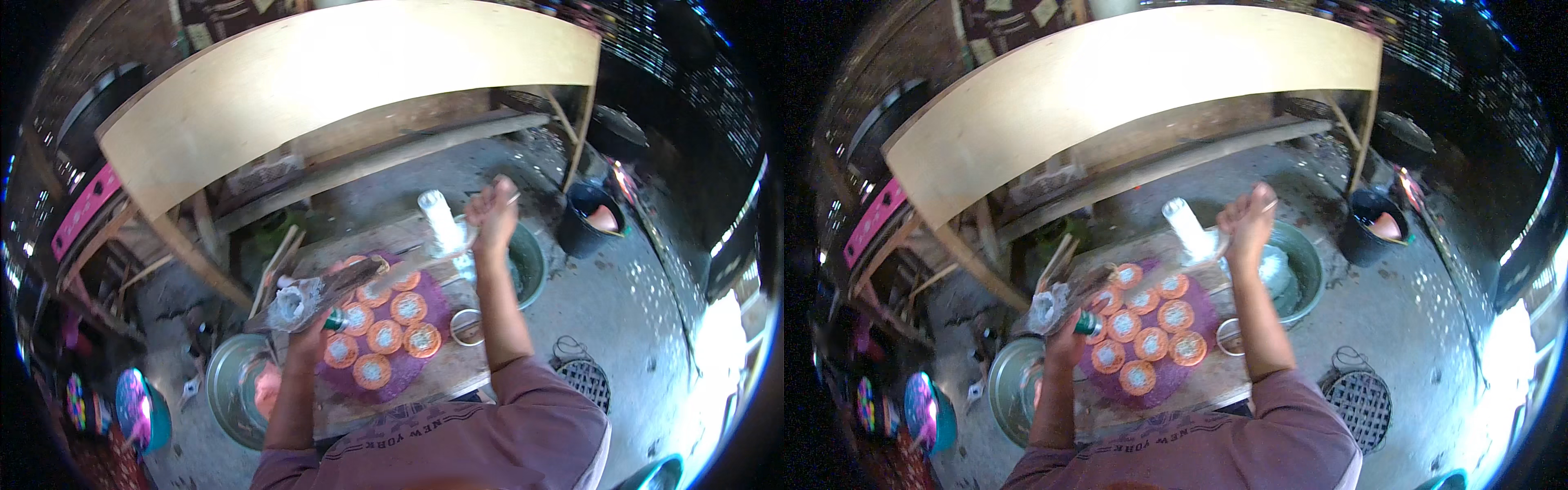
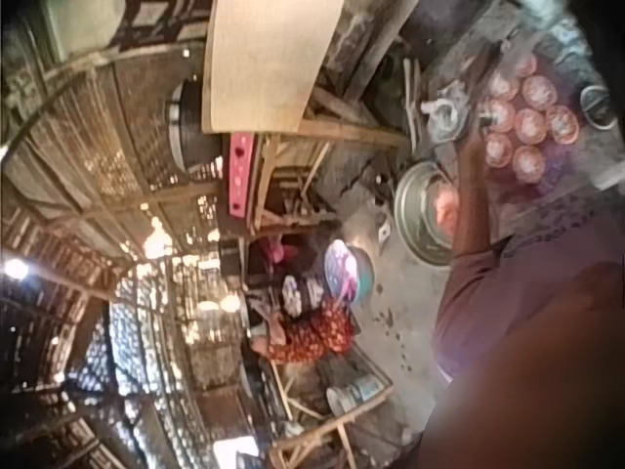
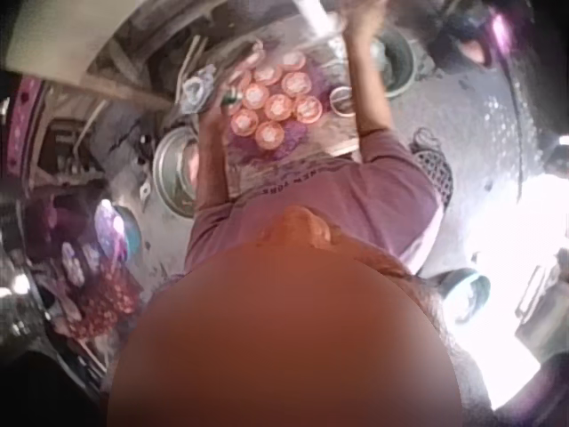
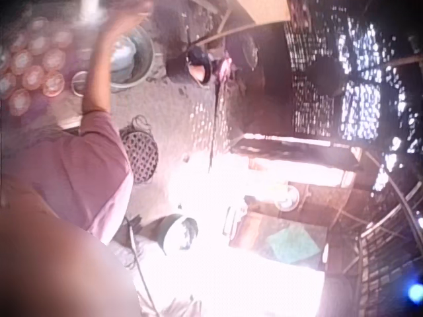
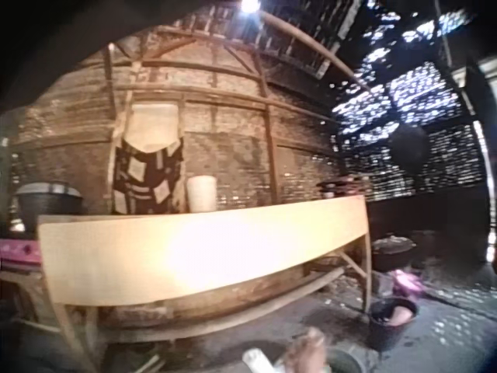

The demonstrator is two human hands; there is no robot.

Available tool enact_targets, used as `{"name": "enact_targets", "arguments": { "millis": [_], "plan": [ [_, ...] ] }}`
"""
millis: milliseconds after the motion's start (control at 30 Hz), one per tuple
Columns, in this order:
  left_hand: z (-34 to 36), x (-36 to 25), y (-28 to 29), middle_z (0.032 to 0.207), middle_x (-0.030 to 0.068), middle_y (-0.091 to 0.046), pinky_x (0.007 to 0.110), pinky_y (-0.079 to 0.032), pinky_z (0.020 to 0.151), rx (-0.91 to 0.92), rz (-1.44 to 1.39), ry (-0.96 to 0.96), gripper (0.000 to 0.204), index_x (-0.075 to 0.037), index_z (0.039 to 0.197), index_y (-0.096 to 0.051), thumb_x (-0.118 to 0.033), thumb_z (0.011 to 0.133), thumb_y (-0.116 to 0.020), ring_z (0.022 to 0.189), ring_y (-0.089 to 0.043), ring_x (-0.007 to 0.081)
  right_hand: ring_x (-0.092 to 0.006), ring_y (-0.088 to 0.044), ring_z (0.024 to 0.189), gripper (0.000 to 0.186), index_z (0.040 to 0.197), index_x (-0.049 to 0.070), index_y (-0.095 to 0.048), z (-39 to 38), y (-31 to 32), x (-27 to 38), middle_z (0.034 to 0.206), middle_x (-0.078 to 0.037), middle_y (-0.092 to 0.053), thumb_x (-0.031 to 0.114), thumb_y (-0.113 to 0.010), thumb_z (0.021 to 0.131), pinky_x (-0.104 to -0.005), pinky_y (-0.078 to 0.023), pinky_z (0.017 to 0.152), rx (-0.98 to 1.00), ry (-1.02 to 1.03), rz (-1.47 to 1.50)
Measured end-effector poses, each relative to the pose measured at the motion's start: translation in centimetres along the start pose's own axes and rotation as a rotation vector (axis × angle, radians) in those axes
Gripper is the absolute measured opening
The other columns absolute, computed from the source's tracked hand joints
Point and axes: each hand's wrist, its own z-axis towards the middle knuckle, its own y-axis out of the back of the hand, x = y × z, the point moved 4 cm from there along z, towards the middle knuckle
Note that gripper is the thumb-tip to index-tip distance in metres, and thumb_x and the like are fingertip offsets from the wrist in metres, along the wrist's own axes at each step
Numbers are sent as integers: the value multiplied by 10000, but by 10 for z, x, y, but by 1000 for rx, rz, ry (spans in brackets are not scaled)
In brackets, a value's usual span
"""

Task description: The person scoops pink paste into a piping bag and pipes circular patterns onto a purple mat. They then use a small tool to apply white paste into the center of each circle, creating a layered decorative pattern.

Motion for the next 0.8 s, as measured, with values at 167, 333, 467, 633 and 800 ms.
{"name": "enact_targets", "arguments": {
  "millis": [167,333,467,633,800],
  "plan": [
    [59,-3,-82,1192,107,-553,342,-417,930,-145,-292,-159,255,-42,1174,-527,-170,953,-520,1182,-469,189,-266,-599,919,424,1107,45,-511,-59,43,-97,956,-148,-632,428,-353,1018,-417,-455,888,-142,-423,228],
    [100,-36,-61,884,44,-513,312,-401,702,-158,-97,-388,173,-41,1017,-551,-178,915,-570,798,-466,149,-293,-601,1081,676,1167,-64,-584,-17,181,-114,1076,-251,-637,556,-439,940,-429,-467,936,261,-437,-1227],
    [101,-32,-62,1138,110,-593,357,-447,902,-349,784,-589,367,37,1125,-571,-125,831,-717,1023,-564,257,-378,-661,856,471,1095,79,-680,4,345,-139,1038,-162,-683,466,-518,881,-402,-525,800,360,-745,-2057],
    [97,-34,-58,1172,148,-572,382,-417,941,-15,1159,-701,344,1,1081,-609,-132,795,-744,1080,-546,287,-255,-616,618,386,925,37,-635,-3,441,-152,827,-138,-640,393,-487,920,-444,-535,567,-67,-1182,-1125],
    [112,-24,-85,1005,131,-556,389,-423,820,190,1191,-699,289,-14,973,-600,-132,748,-736,932,-550,291,-200,-565,623,383,842,60,-646,-15,448,-161,739,-102,-609,427,-547,892,-404,-489,550,7,-1219,-1354]
  ]
}}
